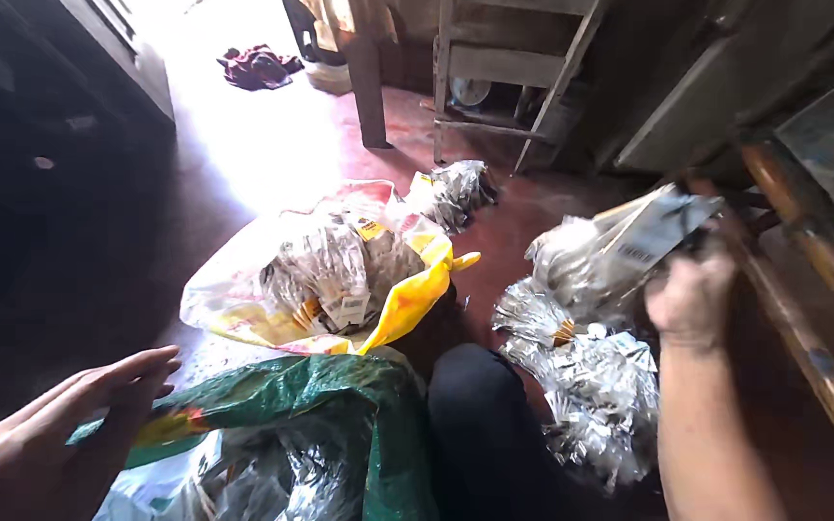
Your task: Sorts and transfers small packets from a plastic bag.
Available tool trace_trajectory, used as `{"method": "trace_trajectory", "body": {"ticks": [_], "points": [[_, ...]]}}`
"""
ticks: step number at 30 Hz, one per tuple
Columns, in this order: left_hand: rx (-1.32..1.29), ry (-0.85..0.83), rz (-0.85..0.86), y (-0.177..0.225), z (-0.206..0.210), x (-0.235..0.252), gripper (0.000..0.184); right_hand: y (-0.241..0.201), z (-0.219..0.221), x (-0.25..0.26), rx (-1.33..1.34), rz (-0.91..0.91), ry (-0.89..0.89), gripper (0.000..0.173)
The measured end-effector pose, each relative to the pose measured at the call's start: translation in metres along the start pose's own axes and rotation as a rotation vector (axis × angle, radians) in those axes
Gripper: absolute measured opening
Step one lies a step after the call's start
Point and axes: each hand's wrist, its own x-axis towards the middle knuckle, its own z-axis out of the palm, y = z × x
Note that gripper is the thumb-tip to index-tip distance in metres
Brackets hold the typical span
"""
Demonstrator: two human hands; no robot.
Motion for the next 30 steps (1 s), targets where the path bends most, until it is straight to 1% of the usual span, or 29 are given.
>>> {"method": "trace_trajectory", "body": {"ticks": [3, 6, 7, 8, 9, 10, 11, 12, 14, 15, 17, 19, 20, 22, 23, 24, 25, 27, 28, 30], "points": [[0.024, -0.02, -0.003, 0.002, 0.004, 0.005, 0.032, 0.054, -0.009, -0.043, 0.04, 0.229, 0.076, 0.038], [0.091, 0.06, 0.024, 0.012, 0.01, 0.007, 0.032, 0.088, -0.021, -0.078, 0.057, 0.434, 0.143, 0.04], [0.106, 0.096, 0.036, 0.014, 0.013, 0.008, 0.031, 0.097, -0.028, -0.086, -0.016, 0.505, 0.162, 0.042], [0.116, 0.126, 0.049, 0.015, 0.014, 0.01, 0.031, 0.106, -0.038, -0.089, -0.162, 0.556, 0.163, 0.043], [0.125, 0.152, 0.063, 0.015, 0.015, 0.011, 0.031, 0.114, -0.049, -0.089, -0.322, 0.564, 0.139, 0.046], [0.127, 0.171, 0.072, 0.015, 0.015, 0.012, 0.031, 0.116, -0.057, -0.083, -0.459, 0.527, 0.093, 0.051], [0.126, 0.188, 0.075, 0.016, 0.014, 0.013, 0.031, 0.112, -0.059, -0.071, -0.54, 0.448, 0.041, 0.055], [0.122, 0.2, 0.075, 0.017, 0.014, 0.013, 0.031, 0.098, -0.05, -0.057, -0.572, 0.334, -0.003, 0.055], [0.117, 0.212, 0.08, 0.02, 0.014, 0.013, 0.03, 0.059, -0.005, -0.027, -0.531, -0.015, -0.121, 0.043], [0.117, 0.216, 0.085, 0.021, 0.014, 0.013, 0.029, 0.032, 0.031, -0.014, -0.461, -0.177, -0.219, 0.038], [0.127, 0.224, 0.092, 0.026, 0.014, 0.013, 0.029, -0.017, 0.113, -0.005, -0.301, -0.434, -0.468, 0.028], [0.146, 0.232, 0.096, 0.03, 0.014, 0.012, 0.029, -0.043, 0.194, -0.014, -0.251, -0.67, -0.796, 0.022], [0.157, 0.239, 0.097, 0.031, 0.013, 0.011, 0.029, -0.047, 0.232, -0.021, -0.289, -0.803, -1.002, 0.022], [0.186, 0.256, 0.093, 0.031, 0.012, 0.009, 0.029, -0.035, 0.302, -0.039, -0.395, -1.011, -1.462, 0.022], [0.206, 0.265, 0.087, 0.03, 0.011, 0.008, 0.029, -0.024, 0.331, -0.051, -0.479, -1.048, -1.695, 0.022], [0.23, 0.272, 0.081, 0.028, 0.009, 0.008, 0.029, -0.011, 0.355, -0.064, -0.562, -1.066, -1.878, 0.024], [0.252, 0.279, 0.073, 0.027, 0.007, 0.007, 0.029, 0.001, 0.372, -0.077, -0.624, -1.069, -1.999, 0.024], [0.283, 0.298, 0.062, 0.025, 0.004, 0.007, 0.029, 0.017, 0.395, -0.099, -0.759, -1.029, -2.155, 0.028], [0.292, 0.306, 0.057, 0.024, 0.003, 0.006, 0.028, 0.023, 0.402, -0.108, -0.826, -1.036, -2.195, 0.03], [0.313, 0.314, 0.048, 0.023, 0.004, 0.005, 0.028, 0.041, 0.409, -0.116, -0.882, -1.149, -2.19, 0.031]]}}
